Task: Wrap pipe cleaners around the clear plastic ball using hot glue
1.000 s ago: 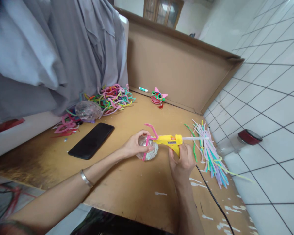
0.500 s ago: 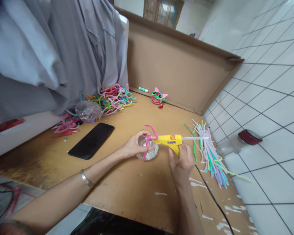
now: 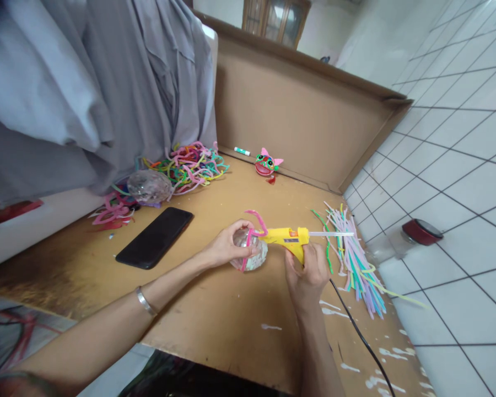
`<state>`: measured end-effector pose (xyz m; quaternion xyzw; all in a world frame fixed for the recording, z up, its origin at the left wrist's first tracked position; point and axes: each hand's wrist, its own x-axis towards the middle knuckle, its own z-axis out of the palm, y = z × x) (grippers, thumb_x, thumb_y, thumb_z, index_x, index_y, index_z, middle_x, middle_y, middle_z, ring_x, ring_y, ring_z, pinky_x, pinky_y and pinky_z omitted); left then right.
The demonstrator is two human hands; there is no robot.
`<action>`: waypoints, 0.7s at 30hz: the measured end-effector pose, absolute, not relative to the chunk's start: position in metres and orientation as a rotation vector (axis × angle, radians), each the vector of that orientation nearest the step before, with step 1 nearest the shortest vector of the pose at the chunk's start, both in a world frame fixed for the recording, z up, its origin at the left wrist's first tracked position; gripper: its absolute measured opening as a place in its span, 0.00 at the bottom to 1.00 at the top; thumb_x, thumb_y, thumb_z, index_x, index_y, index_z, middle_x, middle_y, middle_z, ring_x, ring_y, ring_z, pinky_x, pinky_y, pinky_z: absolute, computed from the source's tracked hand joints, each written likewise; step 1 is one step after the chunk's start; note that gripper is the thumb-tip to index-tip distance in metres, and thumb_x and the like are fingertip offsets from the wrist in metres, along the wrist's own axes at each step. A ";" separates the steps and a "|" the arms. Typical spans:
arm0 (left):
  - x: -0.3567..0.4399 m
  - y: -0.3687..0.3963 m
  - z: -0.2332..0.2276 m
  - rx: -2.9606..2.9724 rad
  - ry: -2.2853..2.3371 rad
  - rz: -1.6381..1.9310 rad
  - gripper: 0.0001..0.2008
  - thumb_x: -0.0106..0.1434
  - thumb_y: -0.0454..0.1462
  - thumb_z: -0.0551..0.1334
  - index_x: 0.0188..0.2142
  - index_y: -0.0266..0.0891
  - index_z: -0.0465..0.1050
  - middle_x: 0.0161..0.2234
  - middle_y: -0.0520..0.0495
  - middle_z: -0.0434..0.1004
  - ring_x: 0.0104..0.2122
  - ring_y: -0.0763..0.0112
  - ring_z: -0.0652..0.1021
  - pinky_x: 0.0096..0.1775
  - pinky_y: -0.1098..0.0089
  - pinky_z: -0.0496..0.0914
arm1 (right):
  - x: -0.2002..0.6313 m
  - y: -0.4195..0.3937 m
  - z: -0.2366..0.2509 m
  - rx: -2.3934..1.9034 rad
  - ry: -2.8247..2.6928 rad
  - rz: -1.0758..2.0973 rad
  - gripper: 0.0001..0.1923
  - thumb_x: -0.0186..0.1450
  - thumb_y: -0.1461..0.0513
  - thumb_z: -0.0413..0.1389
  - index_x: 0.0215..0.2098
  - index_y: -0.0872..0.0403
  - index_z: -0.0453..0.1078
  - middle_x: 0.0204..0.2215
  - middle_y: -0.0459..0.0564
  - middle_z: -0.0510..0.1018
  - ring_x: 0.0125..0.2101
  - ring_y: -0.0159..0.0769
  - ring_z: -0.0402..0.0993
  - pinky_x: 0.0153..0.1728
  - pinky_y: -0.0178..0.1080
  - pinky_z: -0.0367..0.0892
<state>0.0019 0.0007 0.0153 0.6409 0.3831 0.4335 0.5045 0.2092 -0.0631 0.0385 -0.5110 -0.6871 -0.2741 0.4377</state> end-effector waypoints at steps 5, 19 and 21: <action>0.002 0.000 0.016 1.540 0.915 1.050 0.24 0.45 0.41 0.72 0.41 0.40 0.68 0.35 0.53 0.72 0.34 0.70 0.73 0.40 0.71 0.67 | 0.210 -0.063 0.038 -1.272 -1.723 -0.678 0.07 0.64 0.63 0.58 0.30 0.51 0.63 0.27 0.46 0.68 0.29 0.36 0.66 0.31 0.37 0.62; 0.001 0.000 0.018 1.531 0.925 1.036 0.25 0.45 0.42 0.72 0.41 0.40 0.68 0.35 0.53 0.71 0.34 0.70 0.73 0.39 0.72 0.66 | 0.210 -0.063 0.039 -1.248 -1.726 -0.656 0.07 0.65 0.64 0.58 0.31 0.51 0.64 0.28 0.47 0.70 0.31 0.37 0.68 0.32 0.37 0.64; 0.002 0.000 0.018 1.532 0.928 1.037 0.25 0.45 0.42 0.72 0.41 0.40 0.68 0.34 0.54 0.71 0.34 0.70 0.73 0.39 0.72 0.66 | 0.210 -0.064 0.039 -1.252 -1.723 -0.645 0.06 0.65 0.64 0.58 0.31 0.52 0.64 0.29 0.47 0.70 0.30 0.36 0.68 0.32 0.37 0.64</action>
